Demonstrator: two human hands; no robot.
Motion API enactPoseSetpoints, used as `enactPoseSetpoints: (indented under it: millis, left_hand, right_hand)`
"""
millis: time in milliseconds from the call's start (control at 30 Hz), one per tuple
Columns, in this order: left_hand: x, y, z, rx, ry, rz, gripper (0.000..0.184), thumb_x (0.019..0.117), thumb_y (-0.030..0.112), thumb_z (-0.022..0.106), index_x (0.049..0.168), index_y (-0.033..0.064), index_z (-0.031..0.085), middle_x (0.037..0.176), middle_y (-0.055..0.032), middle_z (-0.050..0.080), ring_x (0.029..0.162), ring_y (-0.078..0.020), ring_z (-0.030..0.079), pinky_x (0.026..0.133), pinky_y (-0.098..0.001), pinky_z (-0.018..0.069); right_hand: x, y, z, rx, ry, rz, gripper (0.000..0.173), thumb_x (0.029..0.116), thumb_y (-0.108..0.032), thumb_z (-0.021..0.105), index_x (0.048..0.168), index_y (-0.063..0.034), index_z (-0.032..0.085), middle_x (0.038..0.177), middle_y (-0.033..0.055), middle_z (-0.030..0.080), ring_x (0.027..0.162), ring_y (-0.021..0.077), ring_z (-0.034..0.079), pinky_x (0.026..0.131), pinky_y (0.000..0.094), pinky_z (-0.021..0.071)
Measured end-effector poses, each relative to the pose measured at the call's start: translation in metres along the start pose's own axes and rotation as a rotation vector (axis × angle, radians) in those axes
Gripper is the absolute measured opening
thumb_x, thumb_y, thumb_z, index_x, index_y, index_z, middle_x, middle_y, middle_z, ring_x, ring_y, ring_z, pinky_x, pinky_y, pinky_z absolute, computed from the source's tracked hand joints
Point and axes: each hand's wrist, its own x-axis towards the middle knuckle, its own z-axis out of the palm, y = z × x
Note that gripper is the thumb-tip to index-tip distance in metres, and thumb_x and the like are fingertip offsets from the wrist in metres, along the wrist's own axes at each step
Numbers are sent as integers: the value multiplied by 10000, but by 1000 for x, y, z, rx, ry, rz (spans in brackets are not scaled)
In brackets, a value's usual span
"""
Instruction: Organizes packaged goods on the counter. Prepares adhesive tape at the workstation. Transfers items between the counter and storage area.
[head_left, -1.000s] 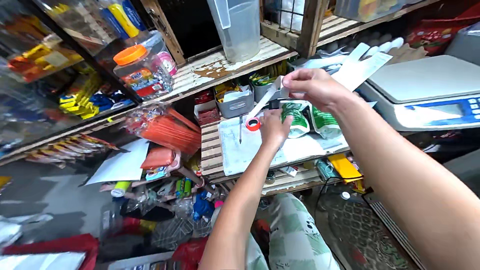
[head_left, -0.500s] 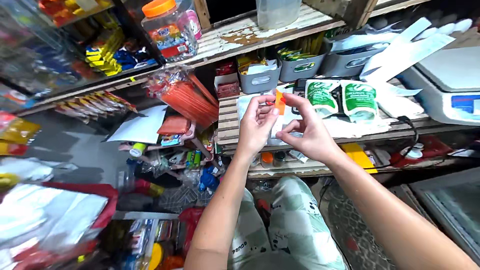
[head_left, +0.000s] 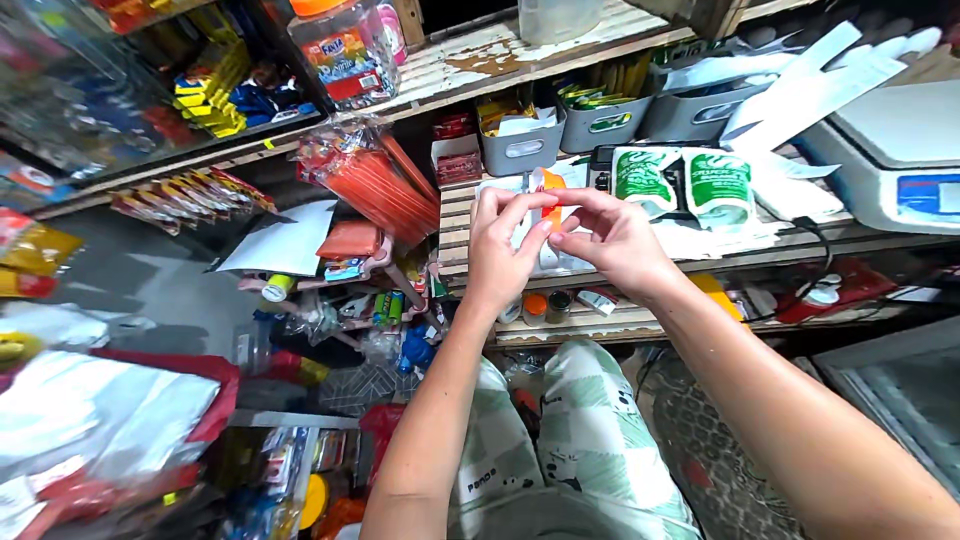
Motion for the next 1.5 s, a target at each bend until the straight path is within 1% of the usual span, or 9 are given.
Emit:
enactPoseSetpoints:
  millis: [133,300,400,533,600,700,800,1267,1500]
  left_hand:
    - [7,-8,-5,69,-19,78,159,938,139,719,1085,153,778,1139,-54,595,1114,-204,522,951,-348,435]
    - [11,-12,-8,136,-78,65,137,947,172,719,1069,186,780,1237,-45,591,1145,-215,507,980,-371,412]
    - [13,-13,-8,160,-100,57,88,947,172,715,1016,184,769,1258,-45,583,1154,-230,497,992,-395,398]
    - [13,-17,-8,95,-85,78,47,941,142,715,958,154,758,1227,-55,585,1146,-221,496,986,-366,397]
    - [12,-20,-6,18,-74,101,50,938,95,703,955,111,748,1169,-74,594,1120,-204,522,950,-334,431]
    - [11,-23,-5,-105,-63,122,54,943,28,674,969,44,719,1065,-86,624,1024,-154,596,838,-269,511]
    - [10,-25,-4,-206,-53,125,56,946,-4,663,974,10,709,1021,-89,623,971,-138,612,826,-257,538]
    - [10,-30,-6,-326,-64,144,45,960,3,658,978,14,698,1048,-77,612,1022,-141,594,862,-262,523]
    - [10,-31,-6,-359,-62,139,49,964,13,659,987,28,700,1056,-61,614,1026,-126,587,844,-249,504]
  right_hand:
    - [1,-1,0,-39,-21,0,499,876,48,728,1349,-77,636,1239,51,638,846,117,683,713,248,618]
    - [3,4,-1,-121,-30,-18,494,875,33,742,1341,-95,644,1217,49,654,839,123,688,685,250,616]
    - [5,6,-2,-159,-41,-29,475,885,18,731,1334,-105,643,1231,38,659,839,112,686,695,250,609]
    - [5,3,-1,-135,-50,-16,497,871,45,721,1340,-101,642,1240,32,657,818,100,681,679,230,603]
    - [5,2,-1,-83,-58,6,505,864,66,718,1338,-88,637,1280,36,646,854,104,691,713,234,614]
    - [9,6,-1,22,-66,7,500,855,56,705,1337,-54,633,1323,40,651,933,101,695,804,235,606]
    - [9,5,0,108,-60,38,519,853,76,702,1351,-48,627,1334,36,651,928,101,698,809,236,609]
    - [10,4,0,216,-78,60,524,860,103,679,1358,-48,622,1338,35,645,906,98,687,803,230,600]
    - [11,4,0,237,-86,57,527,862,82,673,1370,-47,614,1335,34,645,917,93,681,808,225,593]
